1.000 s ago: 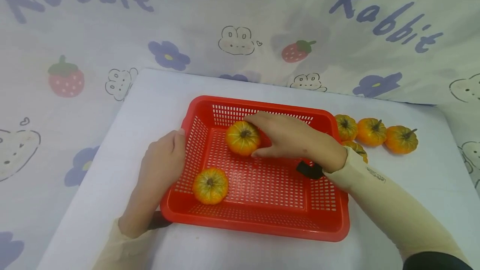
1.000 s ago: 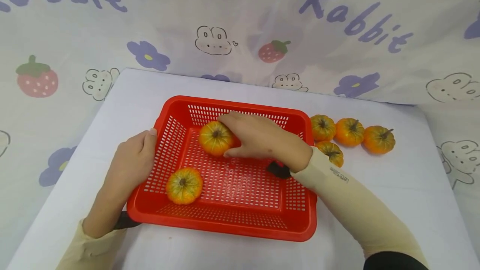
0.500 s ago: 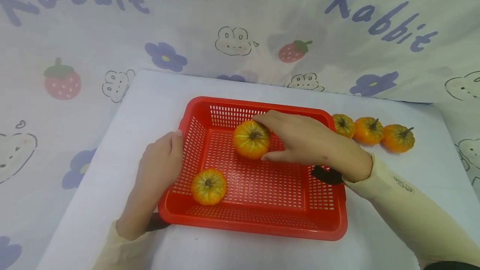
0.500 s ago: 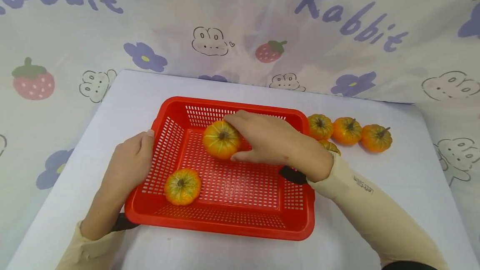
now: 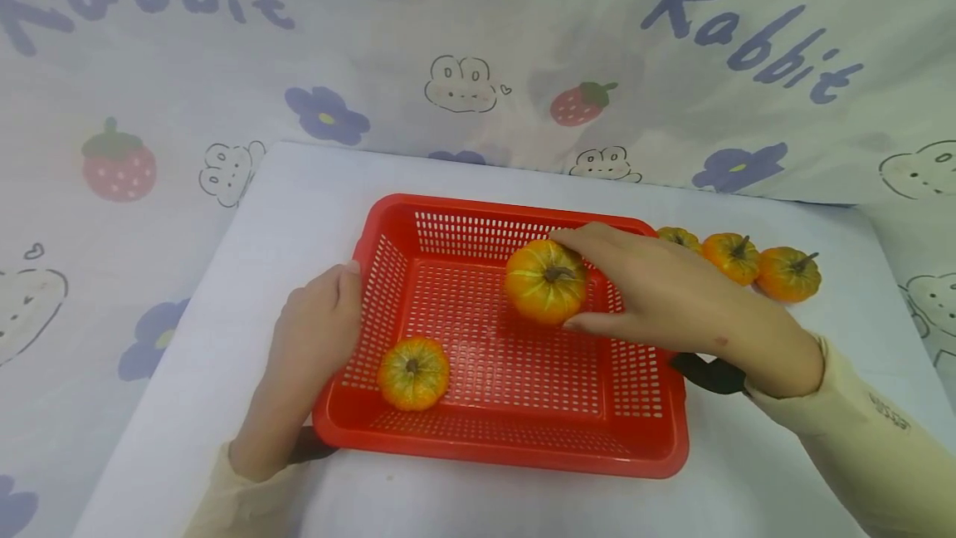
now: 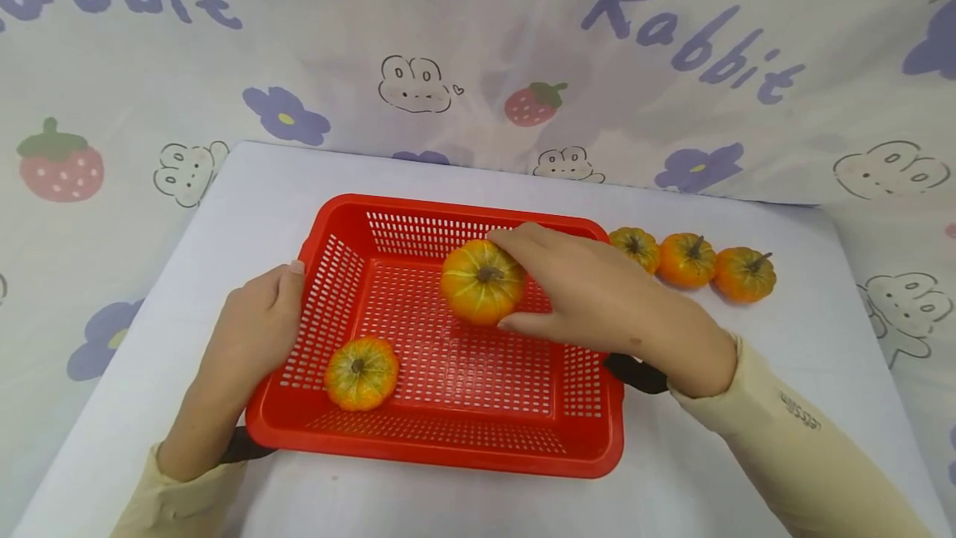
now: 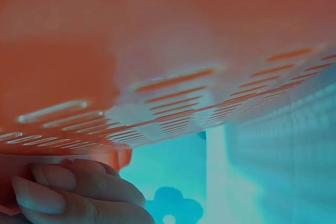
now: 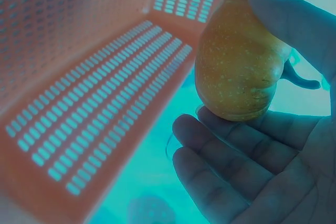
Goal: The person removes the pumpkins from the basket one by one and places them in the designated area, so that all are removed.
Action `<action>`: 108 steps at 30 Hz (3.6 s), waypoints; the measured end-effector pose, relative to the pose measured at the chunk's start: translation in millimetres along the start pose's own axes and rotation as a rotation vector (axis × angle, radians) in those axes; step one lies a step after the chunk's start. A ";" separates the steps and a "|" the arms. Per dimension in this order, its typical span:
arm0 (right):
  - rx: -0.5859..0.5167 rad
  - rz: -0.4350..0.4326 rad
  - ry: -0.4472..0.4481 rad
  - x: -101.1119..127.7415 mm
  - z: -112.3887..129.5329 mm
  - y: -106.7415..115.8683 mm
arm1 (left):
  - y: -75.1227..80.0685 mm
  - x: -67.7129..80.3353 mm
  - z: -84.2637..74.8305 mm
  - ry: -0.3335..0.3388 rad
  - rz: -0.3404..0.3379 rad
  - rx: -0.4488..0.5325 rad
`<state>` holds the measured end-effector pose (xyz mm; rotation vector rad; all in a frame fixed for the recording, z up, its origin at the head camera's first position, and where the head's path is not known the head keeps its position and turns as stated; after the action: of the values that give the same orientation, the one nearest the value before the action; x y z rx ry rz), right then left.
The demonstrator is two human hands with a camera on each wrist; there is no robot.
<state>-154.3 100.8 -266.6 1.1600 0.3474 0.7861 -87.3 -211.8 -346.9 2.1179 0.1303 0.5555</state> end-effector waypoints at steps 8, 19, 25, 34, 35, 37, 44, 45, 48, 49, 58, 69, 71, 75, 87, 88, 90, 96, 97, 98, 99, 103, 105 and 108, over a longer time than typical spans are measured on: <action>-0.071 -0.068 -0.108 34.3 -24.3 5.2 | 0.3 1.2 -1.9 -0.008 0.000 0.009; -0.092 -0.110 -0.219 70.9 -48.7 7.8 | -1.1 1.0 -0.2 0.003 0.004 0.008; -0.091 -0.172 -0.237 88.0 -61.9 8.2 | -0.3 1.2 -1.1 -0.011 -0.002 0.012; -0.053 -0.275 -0.267 112.6 -85.2 12.5 | -0.3 1.3 -0.9 -0.005 0.007 0.009; -0.047 -0.286 -0.270 115.3 -87.2 13.0 | -0.1 1.3 -0.9 -0.004 0.008 0.006; -0.028 -0.310 -0.277 120.4 -91.2 13.7 | 0.1 1.0 -0.6 -0.006 0.009 0.011; -0.027 -0.346 -0.353 136.4 -108.5 12.1 | 0.7 0.0 -0.2 -0.016 0.000 0.011; -0.031 -0.346 -0.364 138.0 -110.9 11.6 | 0.8 0.1 -0.2 -0.015 -0.001 0.008; -0.046 -0.340 -0.405 142.9 -118.6 10.1 | 0.2 -0.4 0.1 -0.013 0.002 0.007; -0.057 -0.336 -0.421 144.6 -121.6 9.3 | 0.1 -0.5 0.1 -0.014 0.003 0.006; -0.101 -0.287 -0.540 157.8 -146.5 -4.7 | -1.0 0.2 0.6 -0.018 -0.003 0.014; -0.145 -0.248 -0.621 172.4 -173.3 -31.5 | 0.1 0.4 -0.1 -0.011 0.005 0.015; -0.158 -0.228 -0.634 174.1 -178.2 -37.4 | -0.1 0.1 0.2 -0.012 0.002 0.015; -0.172 -0.205 -0.649 176.5 -186.5 -47.7 | -0.8 -0.8 1.1 -0.014 0.001 0.014; -0.212 -0.181 -0.664 178.6 -202.2 -67.3 | -1.1 -1.9 1.6 -0.013 0.001 0.002; -0.216 -0.172 -0.670 178.8 -203.4 -69.1 | -1.2 -1.8 1.6 -0.012 0.000 0.001; -0.228 -0.156 -0.684 179.5 -205.7 -72.3 | -1.5 -1.4 1.4 -0.010 0.002 -0.001; -0.253 -0.125 -0.713 179.9 -211.3 -79.9 | -1.4 -0.6 0.7 -0.014 0.008 0.016; -0.254 -0.123 -0.716 179.7 -212.1 -80.8 | -1.4 -0.6 0.6 -0.015 0.009 0.017; -0.257 -0.123 -0.716 179.6 -212.6 -81.6 | -1.4 -0.5 0.5 -0.016 0.010 0.019; -0.258 -0.122 -0.714 179.5 -213.0 -82.4 | -1.4 -0.5 0.5 -0.017 0.010 0.019; -0.260 -0.130 -0.708 179.2 -213.4 -84.5 | -1.2 -0.6 0.2 -0.021 0.007 0.013; -0.259 -0.134 -0.703 178.6 -213.2 -85.3 | -0.9 -0.7 0.2 -0.023 0.002 0.010; -0.258 -0.134 -0.702 177.5 -213.0 -86.4 | -0.9 -1.1 0.4 -0.025 -0.003 0.005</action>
<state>-131.9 356.7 -402.1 1.0803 -0.2533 0.2605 -88.1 -211.9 -348.2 2.1280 0.1211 0.5272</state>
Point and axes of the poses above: each hand's wrist, its own x-axis away from the middle knuckle, its own y-axis out of the back of the hand, z = x × y, the point moved 6 cm from there along -x, towards the middle knuckle, and after that the axes turned 4 degrees about -x, right-handed, at the moved point
